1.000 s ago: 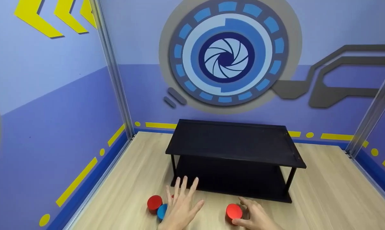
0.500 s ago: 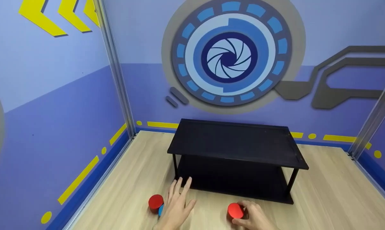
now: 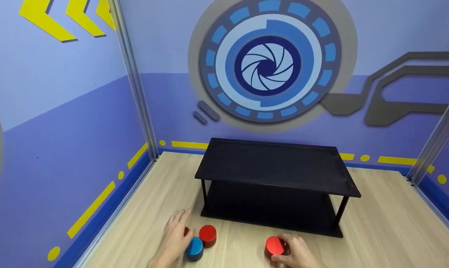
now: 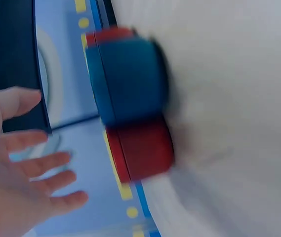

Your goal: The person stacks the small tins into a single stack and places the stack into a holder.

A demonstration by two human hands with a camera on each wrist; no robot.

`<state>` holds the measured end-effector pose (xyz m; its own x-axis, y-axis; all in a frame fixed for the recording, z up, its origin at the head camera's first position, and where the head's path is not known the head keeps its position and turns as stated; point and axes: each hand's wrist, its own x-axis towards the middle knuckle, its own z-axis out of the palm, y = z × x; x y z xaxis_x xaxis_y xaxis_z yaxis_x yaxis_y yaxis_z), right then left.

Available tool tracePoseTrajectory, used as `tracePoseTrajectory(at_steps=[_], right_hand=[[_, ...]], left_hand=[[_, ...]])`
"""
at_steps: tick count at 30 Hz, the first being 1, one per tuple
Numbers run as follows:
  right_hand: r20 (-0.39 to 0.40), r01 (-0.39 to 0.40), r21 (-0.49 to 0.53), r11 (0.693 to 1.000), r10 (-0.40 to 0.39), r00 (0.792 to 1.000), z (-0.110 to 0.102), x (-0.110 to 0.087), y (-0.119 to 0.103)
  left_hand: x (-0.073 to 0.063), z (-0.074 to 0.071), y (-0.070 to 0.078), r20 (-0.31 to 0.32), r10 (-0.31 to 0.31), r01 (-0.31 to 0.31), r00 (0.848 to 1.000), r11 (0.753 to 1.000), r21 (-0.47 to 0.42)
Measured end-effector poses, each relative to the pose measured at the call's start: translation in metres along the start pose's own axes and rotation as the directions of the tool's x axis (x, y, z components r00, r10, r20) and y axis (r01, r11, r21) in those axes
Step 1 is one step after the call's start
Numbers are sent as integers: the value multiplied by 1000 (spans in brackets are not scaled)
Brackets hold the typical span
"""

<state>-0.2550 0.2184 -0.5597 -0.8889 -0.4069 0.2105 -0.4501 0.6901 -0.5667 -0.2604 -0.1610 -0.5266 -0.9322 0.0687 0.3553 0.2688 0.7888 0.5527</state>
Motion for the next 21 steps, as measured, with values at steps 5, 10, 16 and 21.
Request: tracePoseTrajectory(at_steps=[5,10,16,21], right_hand=[[12,4,30,1000,-4,1000,-1,2,0],[16,7,43,999,-8,1000,-1,2,1],[63,-16,108,994,9,998,-2,5,1],[58,-10,86,996,5,998,-1,4,1]], left_hand=[[0,-13,-17,80,-69,68,994,998,12],[1,-17,-29,215,-135,142,967,990,-18],[0,-14,-42,328,-125,157,936,985,-73],[0,-9,-48,356,-113,165,928,979,-120]])
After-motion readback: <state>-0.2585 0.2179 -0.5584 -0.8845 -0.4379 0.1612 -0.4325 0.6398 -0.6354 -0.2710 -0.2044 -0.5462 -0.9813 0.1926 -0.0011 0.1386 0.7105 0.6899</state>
